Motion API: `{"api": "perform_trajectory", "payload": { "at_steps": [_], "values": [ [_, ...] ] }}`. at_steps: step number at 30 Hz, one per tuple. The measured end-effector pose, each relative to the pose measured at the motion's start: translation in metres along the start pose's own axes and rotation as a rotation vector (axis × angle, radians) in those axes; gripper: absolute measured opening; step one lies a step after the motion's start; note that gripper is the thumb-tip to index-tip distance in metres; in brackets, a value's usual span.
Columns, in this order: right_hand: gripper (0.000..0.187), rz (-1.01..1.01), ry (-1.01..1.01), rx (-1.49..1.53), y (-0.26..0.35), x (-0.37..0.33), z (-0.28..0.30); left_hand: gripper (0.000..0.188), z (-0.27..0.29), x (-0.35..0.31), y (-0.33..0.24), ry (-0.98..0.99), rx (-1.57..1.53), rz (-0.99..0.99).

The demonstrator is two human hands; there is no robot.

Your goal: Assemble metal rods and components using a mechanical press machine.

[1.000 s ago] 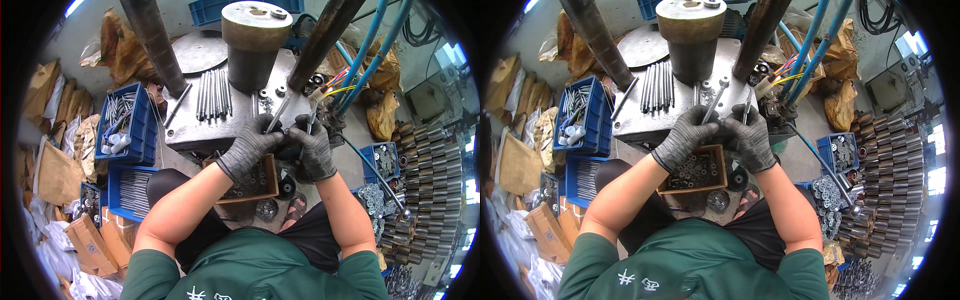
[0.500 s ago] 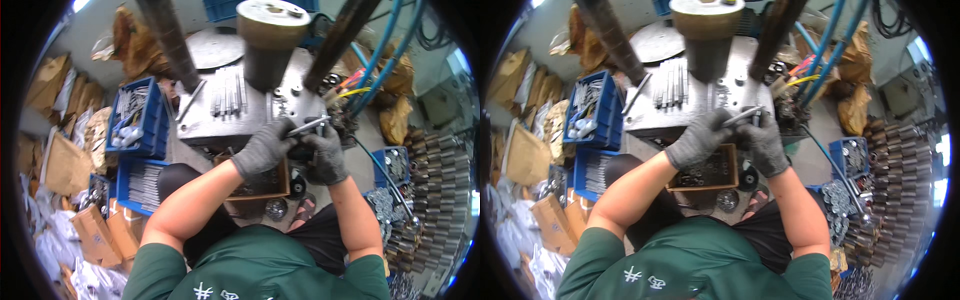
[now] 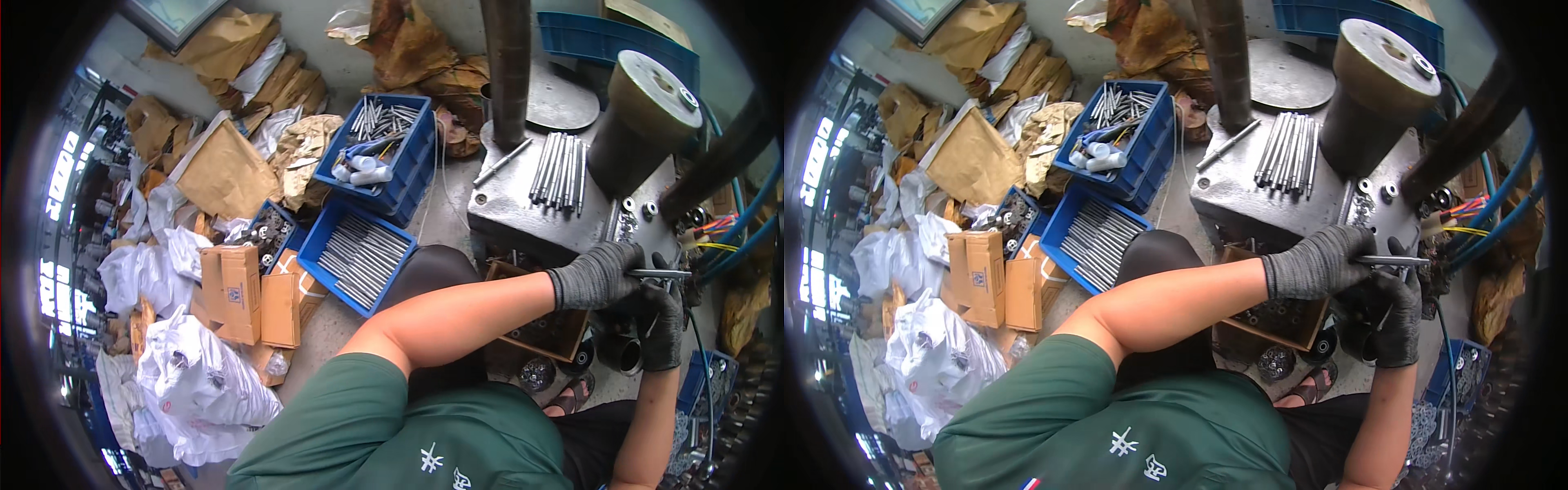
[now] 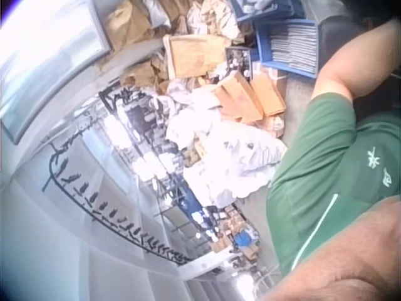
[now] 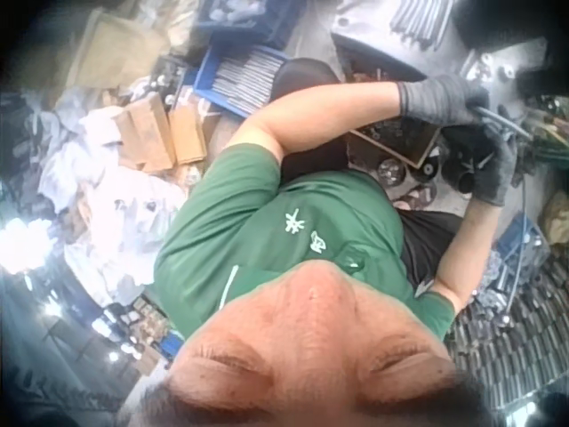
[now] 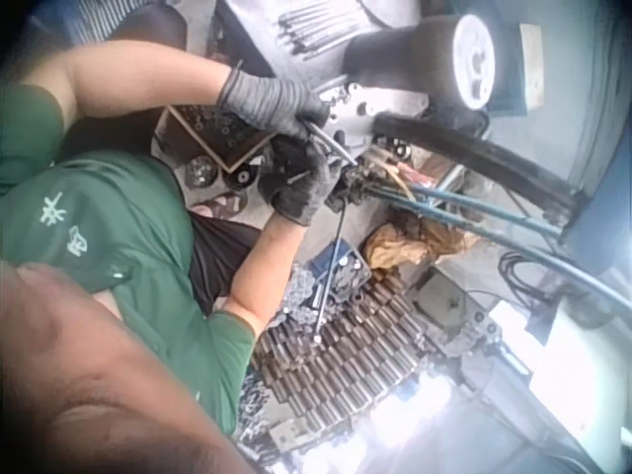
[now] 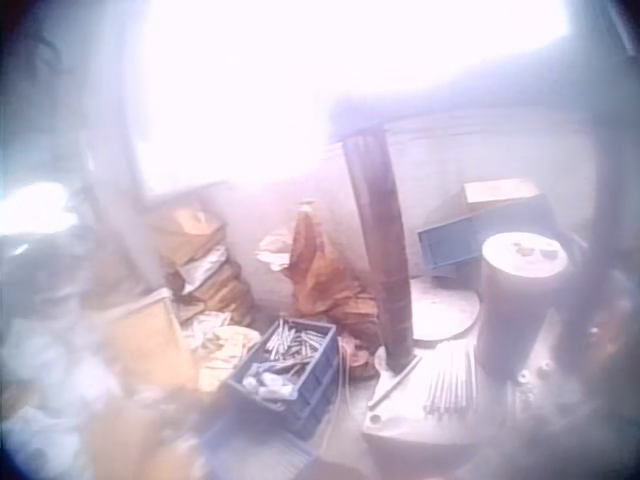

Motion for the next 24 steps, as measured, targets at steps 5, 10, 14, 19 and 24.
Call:
{"api": "perform_trajectory", "payload": {
  "at_steps": [5, 10, 14, 19, 24],
  "values": [
    [0.071, -0.092, 0.19, 0.272, -0.018, 0.011, 0.017, 0.023, 0.009, 0.001, -0.006, 0.025, 0.163, 0.041],
    [0.056, -0.155, 0.294, 0.41, -0.044, 0.024, 0.057, 0.025, 0.01, -0.005, -0.017, 0.002, 0.19, -0.054],
    [0.043, -0.179, 0.376, 0.471, -0.035, 0.013, 0.028, 0.03, 0.016, -0.009, -0.02, -0.022, 0.167, 0.0],
    [0.058, 0.221, 0.159, -0.584, -0.059, 0.039, 0.122, 0.029, 0.009, -0.004, -0.023, 0.032, 0.451, -0.102],
    [0.061, -0.139, -0.064, 0.357, -0.026, 0.022, 0.025, 0.027, 0.021, -0.009, -0.027, -0.02, 0.302, -0.146]
  ]
}}
Point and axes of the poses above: each hand's wrist, its own x-axis towards the middle knuckle, its own z-axis out of the back of the hand, y = z × x, the point moved 7 cm from there along x, towards the middle knuckle, and after that the axes turned 5 degrees about y, right-handed, at the moved point
